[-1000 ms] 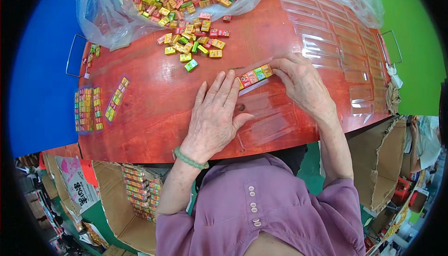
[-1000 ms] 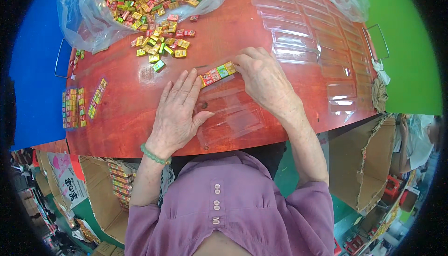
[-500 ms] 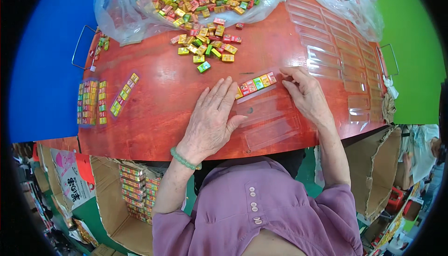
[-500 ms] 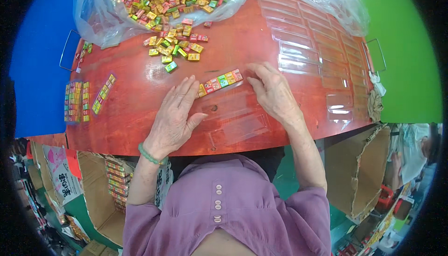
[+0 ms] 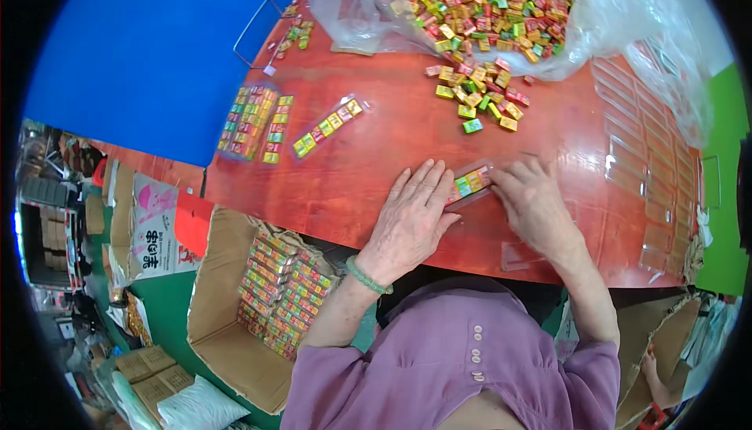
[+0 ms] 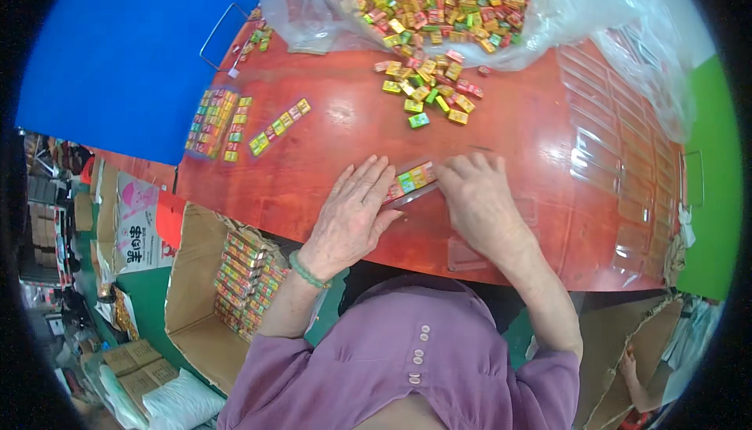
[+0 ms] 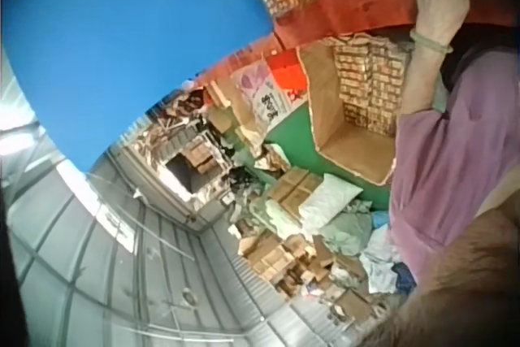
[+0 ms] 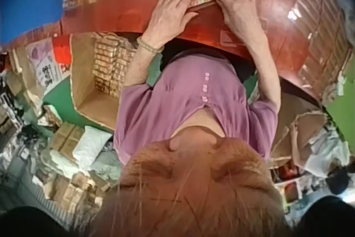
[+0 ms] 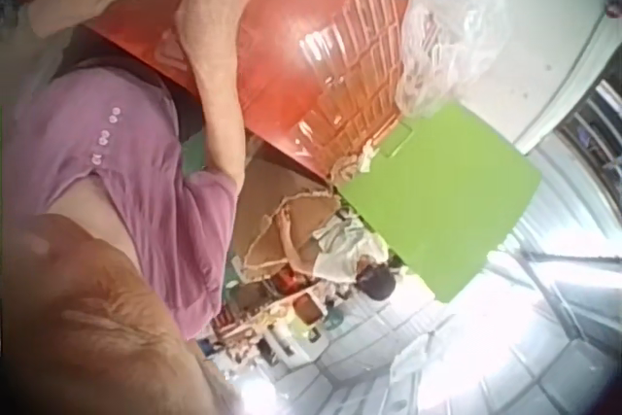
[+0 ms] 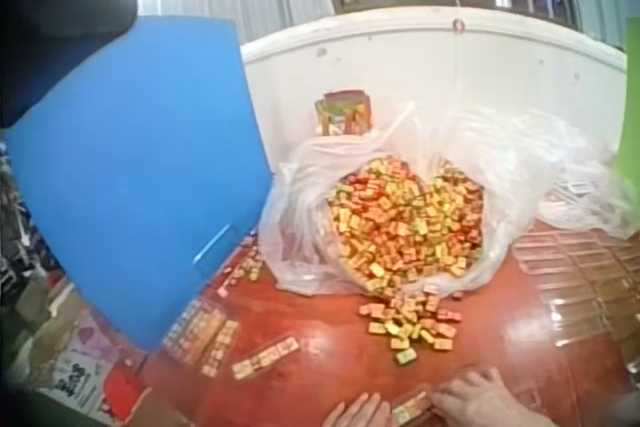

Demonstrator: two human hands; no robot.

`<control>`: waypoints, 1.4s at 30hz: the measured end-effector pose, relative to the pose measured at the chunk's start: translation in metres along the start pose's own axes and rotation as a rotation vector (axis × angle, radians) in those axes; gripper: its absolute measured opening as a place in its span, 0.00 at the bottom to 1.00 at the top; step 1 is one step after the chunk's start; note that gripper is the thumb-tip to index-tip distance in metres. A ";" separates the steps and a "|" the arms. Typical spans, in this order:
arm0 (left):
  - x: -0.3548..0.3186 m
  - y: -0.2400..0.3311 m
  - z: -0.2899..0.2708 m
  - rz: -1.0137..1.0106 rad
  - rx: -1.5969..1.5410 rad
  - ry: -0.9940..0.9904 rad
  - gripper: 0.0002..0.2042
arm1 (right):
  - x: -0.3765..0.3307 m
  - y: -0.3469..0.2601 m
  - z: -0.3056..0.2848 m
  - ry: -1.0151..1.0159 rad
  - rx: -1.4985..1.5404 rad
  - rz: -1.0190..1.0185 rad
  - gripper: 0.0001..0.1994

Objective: Package small colorful square objects into plastic containers at a workbench.

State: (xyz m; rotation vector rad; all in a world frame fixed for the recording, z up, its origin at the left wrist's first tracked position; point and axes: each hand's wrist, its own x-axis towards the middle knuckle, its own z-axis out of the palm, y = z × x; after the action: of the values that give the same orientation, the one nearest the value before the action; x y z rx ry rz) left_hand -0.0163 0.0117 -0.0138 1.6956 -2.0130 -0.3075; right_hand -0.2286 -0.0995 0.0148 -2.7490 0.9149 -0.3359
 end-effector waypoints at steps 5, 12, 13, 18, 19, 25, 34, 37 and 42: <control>-0.017 -0.029 -0.015 -0.079 0.076 0.085 0.27 | 0.015 -0.016 0.004 -0.038 0.061 -0.113 0.17; -0.022 -0.078 -0.046 -0.144 0.354 0.182 0.23 | 0.009 -0.012 -0.017 -0.023 0.130 -0.046 0.14; -0.022 -0.082 -0.047 -0.139 0.352 0.182 0.23 | 0.007 -0.010 -0.016 0.000 0.142 -0.027 0.14; -0.018 -0.094 -0.046 -0.237 0.314 0.196 0.23 | -0.022 -0.002 -0.033 0.001 0.162 0.123 0.14; -0.019 -0.096 -0.044 -0.262 0.298 0.197 0.23 | -0.026 0.002 -0.034 -0.008 0.155 0.175 0.14; -0.016 -0.104 -0.041 -0.283 0.365 0.173 0.26 | -0.056 0.006 -0.042 0.051 0.173 0.293 0.15; -0.012 -0.021 -0.028 -0.028 0.028 0.216 0.27 | -0.110 0.015 -0.032 0.120 0.105 0.410 0.27; 0.003 0.007 -0.004 0.069 -0.087 0.139 0.27 | -0.122 0.012 -0.022 0.067 0.078 0.407 0.39; 0.015 0.041 0.017 0.217 -0.127 -0.014 0.30 | -0.127 0.010 -0.010 0.000 0.011 0.435 0.45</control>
State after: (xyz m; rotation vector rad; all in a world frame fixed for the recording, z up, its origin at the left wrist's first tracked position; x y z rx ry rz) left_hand -0.0619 0.0031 -0.0054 1.3887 -2.1172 -0.3637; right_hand -0.3358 -0.0307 0.0030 -2.4471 1.4620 -0.2573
